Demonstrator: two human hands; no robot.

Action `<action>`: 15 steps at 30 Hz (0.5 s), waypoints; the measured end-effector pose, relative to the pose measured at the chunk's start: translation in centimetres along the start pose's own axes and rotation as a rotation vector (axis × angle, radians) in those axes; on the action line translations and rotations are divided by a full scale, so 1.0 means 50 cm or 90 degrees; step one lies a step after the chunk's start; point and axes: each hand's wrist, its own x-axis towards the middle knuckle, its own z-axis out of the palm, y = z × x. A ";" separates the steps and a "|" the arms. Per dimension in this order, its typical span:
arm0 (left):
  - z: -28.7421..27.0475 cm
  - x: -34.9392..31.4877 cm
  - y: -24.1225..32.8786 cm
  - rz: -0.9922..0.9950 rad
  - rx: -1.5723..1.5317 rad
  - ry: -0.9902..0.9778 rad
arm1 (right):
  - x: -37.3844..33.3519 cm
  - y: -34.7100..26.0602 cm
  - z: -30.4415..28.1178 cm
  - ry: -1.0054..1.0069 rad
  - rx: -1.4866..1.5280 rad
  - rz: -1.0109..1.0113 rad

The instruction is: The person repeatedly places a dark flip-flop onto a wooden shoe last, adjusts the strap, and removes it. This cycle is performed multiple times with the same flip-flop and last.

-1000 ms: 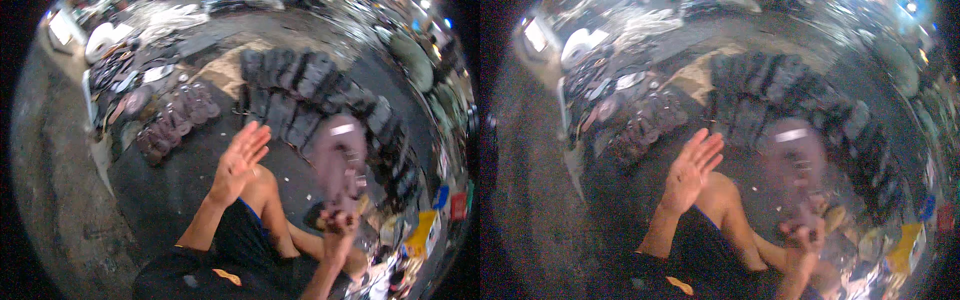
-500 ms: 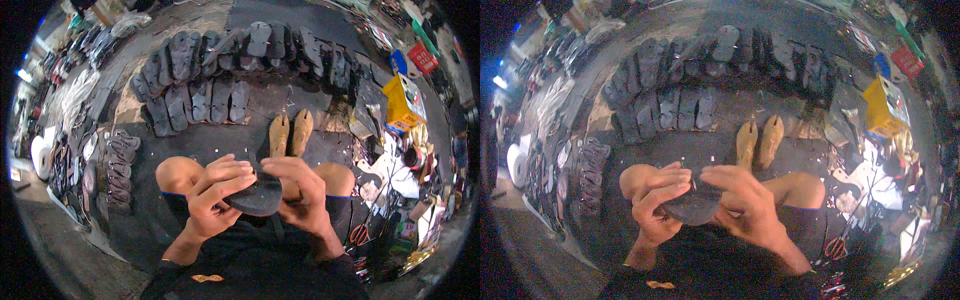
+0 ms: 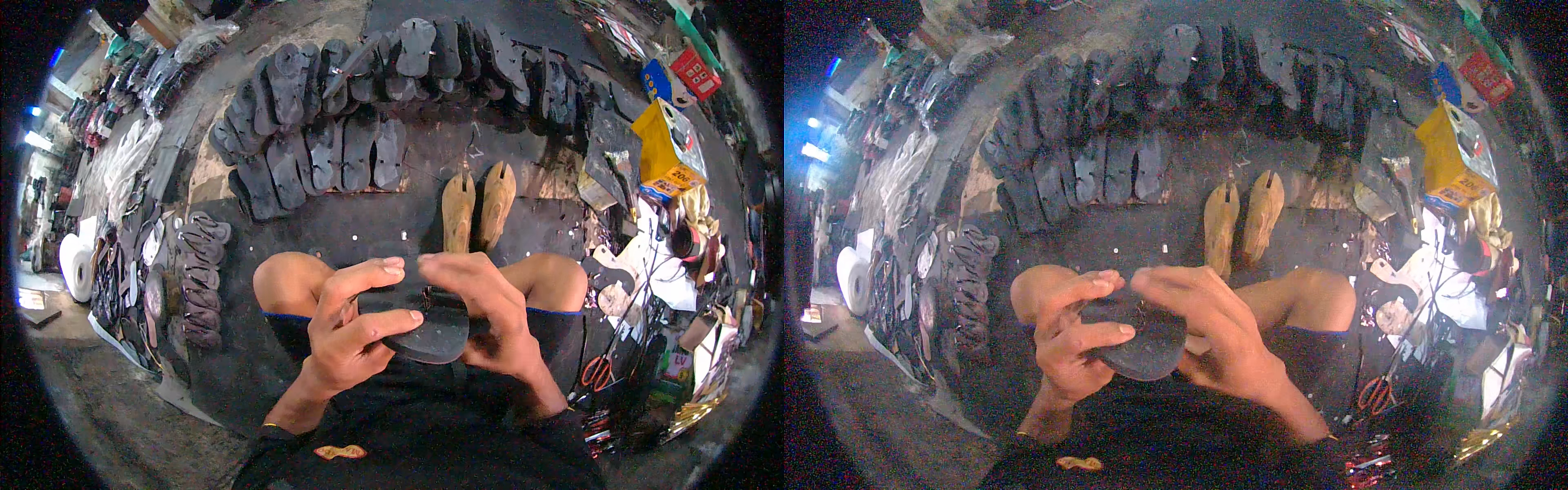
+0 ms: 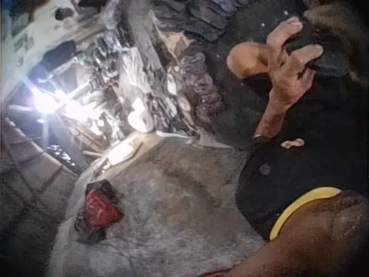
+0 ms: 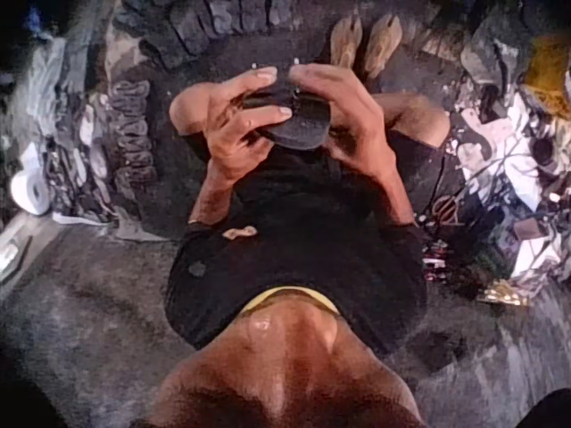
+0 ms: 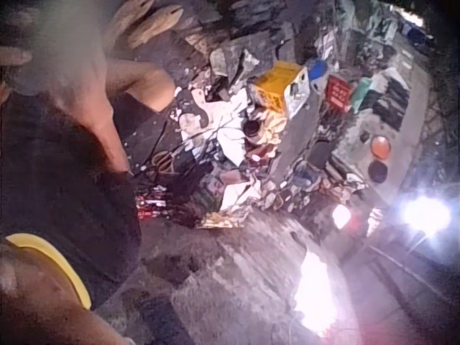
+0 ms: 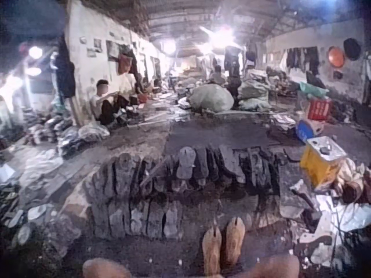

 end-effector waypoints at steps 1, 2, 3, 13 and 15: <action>-0.001 -0.003 -0.001 -0.003 -0.001 -0.002 | -0.008 0.007 0.003 -0.004 0.013 0.005; 0.001 -0.003 -0.003 -0.002 -0.003 -0.001 | -0.021 0.022 0.003 -0.008 0.024 0.007; 0.003 -0.001 -0.003 0.002 0.000 -0.009 | -0.031 0.033 0.003 -0.013 0.034 0.009; -0.028 0.021 -0.043 0.082 0.042 -0.173 | -0.014 0.067 -0.019 -0.134 -0.030 -0.006; -0.027 0.020 -0.056 0.083 0.056 -0.190 | -0.015 0.084 -0.016 -0.140 -0.046 -0.002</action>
